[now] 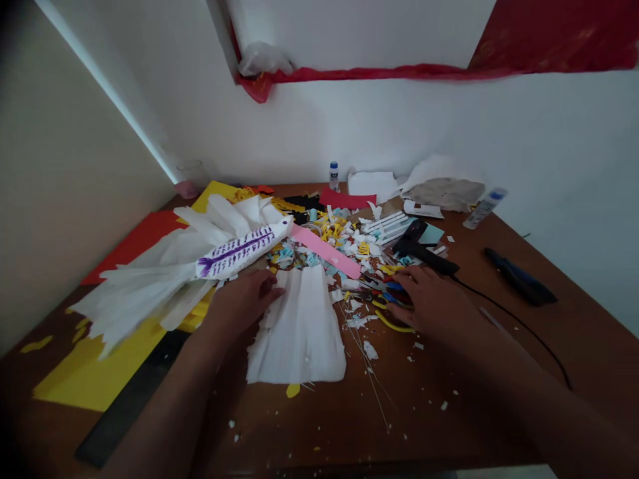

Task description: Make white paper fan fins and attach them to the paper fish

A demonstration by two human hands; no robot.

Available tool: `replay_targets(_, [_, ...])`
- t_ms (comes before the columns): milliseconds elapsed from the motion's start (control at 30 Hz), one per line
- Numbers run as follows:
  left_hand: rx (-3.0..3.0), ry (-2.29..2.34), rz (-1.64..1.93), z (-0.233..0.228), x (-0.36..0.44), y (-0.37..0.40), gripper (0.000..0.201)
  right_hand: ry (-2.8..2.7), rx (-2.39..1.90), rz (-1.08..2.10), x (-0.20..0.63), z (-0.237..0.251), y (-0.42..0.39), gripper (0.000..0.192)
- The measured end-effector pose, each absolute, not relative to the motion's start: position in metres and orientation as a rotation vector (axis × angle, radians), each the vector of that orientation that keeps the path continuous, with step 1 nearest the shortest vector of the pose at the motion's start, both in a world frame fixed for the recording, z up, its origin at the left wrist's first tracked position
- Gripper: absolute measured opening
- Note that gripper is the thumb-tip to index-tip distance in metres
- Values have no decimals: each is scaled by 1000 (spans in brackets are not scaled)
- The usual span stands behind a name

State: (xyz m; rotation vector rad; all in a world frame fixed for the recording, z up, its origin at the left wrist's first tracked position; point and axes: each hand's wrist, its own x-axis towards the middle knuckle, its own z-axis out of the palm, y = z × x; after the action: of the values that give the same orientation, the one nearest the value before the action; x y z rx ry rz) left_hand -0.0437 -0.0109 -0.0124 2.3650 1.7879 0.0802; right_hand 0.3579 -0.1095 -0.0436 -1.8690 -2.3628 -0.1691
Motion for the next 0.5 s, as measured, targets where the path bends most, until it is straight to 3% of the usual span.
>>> replay_targets(300, [2186, 2166, 634, 11, -82, 0, 24, -2206, -1843, -256, 371, -47, -120, 33])
replay_targets(500, [2134, 2190, 578, 14, -91, 1, 20, -2384, -1558, -125, 360, -40, -171, 36])
